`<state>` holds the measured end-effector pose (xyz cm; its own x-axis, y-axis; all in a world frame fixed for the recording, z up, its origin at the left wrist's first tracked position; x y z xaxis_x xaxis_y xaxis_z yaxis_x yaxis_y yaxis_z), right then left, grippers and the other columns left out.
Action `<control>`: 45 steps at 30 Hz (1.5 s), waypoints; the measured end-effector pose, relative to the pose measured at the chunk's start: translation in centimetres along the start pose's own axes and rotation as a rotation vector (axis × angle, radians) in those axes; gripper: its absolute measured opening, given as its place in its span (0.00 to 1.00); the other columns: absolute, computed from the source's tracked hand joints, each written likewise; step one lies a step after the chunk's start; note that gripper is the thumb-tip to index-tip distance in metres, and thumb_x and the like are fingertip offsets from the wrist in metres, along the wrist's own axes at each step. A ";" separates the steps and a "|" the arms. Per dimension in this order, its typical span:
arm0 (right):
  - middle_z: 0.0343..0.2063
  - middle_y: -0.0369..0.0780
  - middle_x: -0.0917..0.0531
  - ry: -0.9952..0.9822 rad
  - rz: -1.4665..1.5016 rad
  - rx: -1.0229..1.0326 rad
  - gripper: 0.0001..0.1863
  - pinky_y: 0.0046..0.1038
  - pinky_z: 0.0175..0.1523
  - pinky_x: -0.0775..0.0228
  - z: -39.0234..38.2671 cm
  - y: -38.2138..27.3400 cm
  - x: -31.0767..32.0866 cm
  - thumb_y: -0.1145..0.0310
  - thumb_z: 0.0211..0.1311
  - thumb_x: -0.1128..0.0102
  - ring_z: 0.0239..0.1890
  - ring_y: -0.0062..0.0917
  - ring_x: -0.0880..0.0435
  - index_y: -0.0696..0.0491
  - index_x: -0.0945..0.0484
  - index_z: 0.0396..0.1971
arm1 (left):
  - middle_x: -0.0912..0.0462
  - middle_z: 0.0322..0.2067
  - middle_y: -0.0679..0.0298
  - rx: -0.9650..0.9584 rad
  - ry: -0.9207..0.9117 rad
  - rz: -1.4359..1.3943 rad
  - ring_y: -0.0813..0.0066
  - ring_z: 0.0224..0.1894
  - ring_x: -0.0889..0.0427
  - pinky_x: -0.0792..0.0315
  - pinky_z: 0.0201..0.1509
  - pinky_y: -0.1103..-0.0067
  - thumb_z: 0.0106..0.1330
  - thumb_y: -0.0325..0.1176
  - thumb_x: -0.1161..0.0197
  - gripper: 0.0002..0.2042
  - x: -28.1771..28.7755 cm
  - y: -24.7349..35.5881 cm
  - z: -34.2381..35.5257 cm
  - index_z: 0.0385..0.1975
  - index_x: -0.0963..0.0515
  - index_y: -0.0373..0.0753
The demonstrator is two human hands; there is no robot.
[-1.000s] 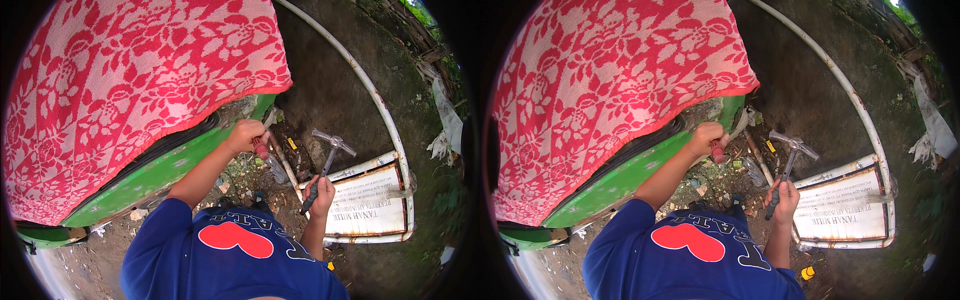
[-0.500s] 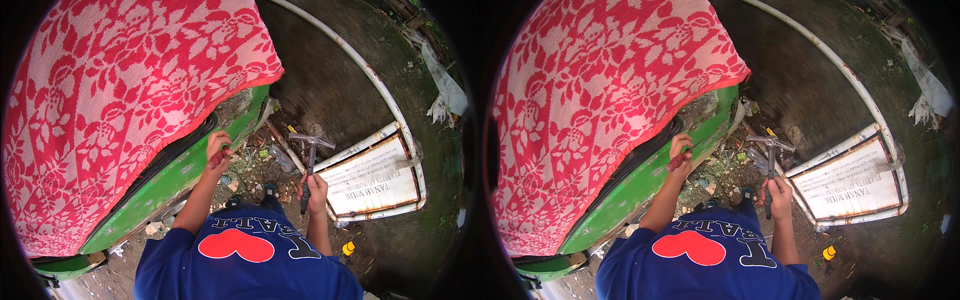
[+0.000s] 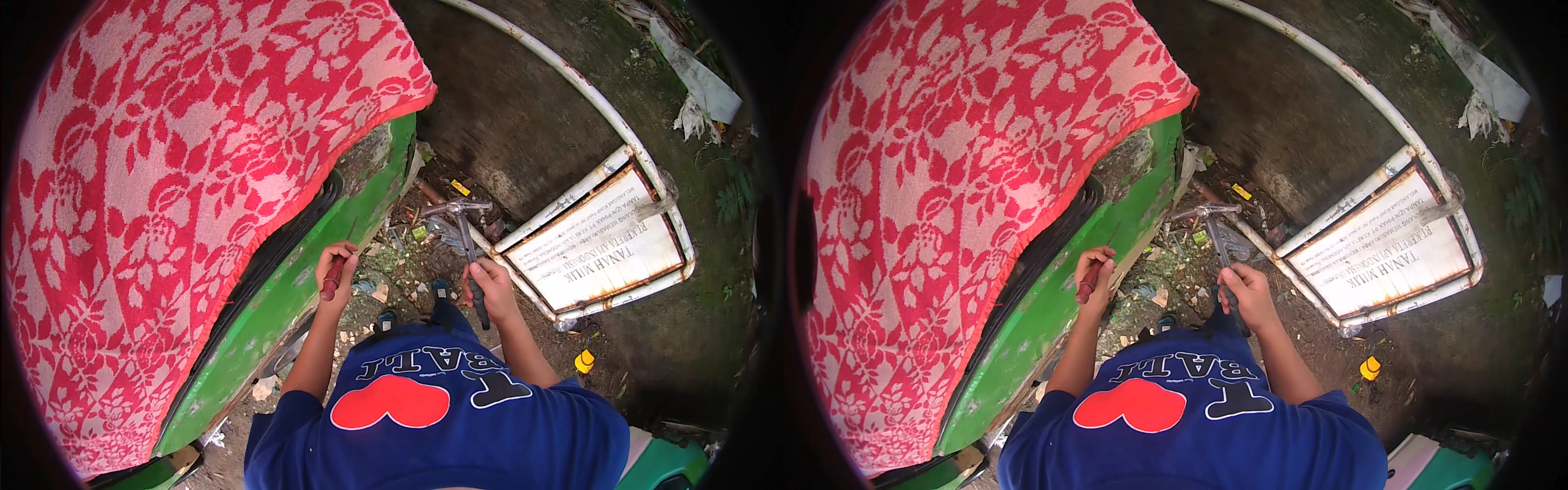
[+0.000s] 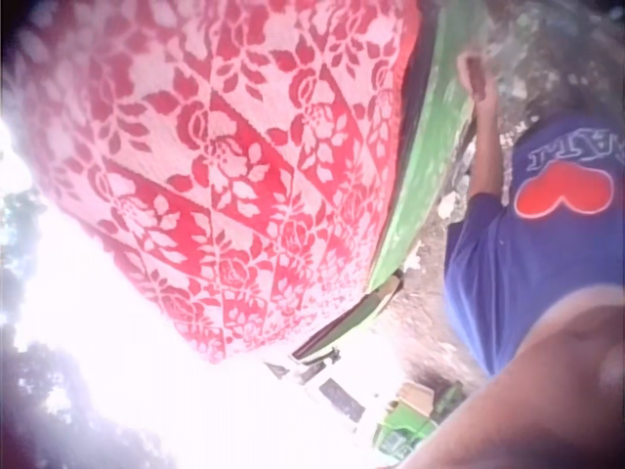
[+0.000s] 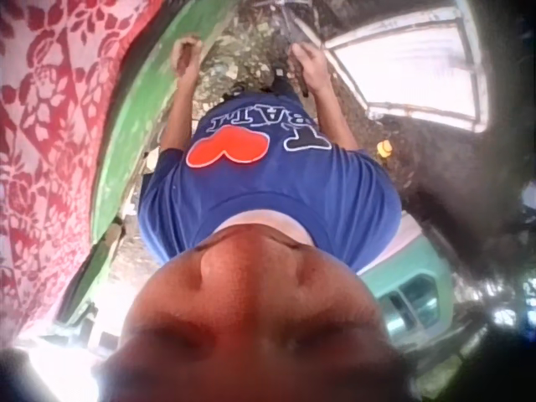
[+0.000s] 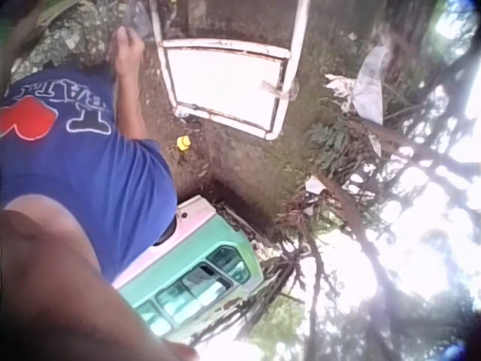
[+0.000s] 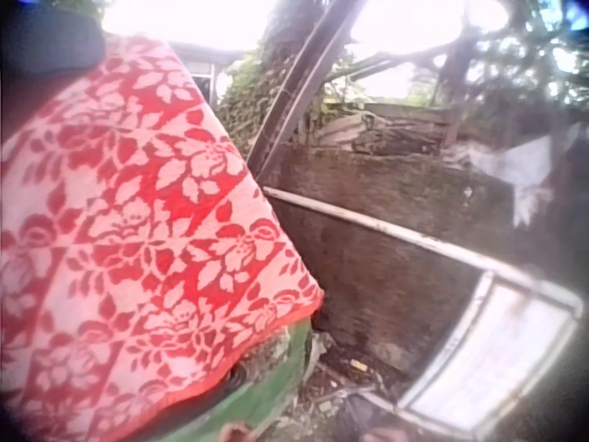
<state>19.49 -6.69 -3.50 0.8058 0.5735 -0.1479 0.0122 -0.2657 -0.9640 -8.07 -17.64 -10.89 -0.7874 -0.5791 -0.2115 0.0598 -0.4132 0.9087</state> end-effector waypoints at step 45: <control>0.15 0.35 0.26 -0.164 0.027 -0.141 0.16 0.20 0.20 0.35 8.7 -0.9 12.4 0.58 0.69 0.45 0.14 0.16 0.28 0.57 0.26 0.29 | 0.20 0.39 0.60 -0.103 -0.235 0.665 0.61 0.40 0.22 0.31 0.49 0.72 0.49 0.19 0.42 0.06 -11.7 0.8 9.5 0.26 0.26 0.36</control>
<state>24.28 7.40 -6.39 0.7000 0.6800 -0.2182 0.0838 -0.3816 -0.9205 -4.61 -4.49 -4.30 -0.6749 -0.5697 0.4691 0.6214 -0.0958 0.7776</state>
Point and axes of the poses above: each hand's wrist, its own z-axis towards the middle knuckle, its own x-axis out of the back of the hand, y = z × x, the point moved 5 cm from there along z, towards the middle knuckle
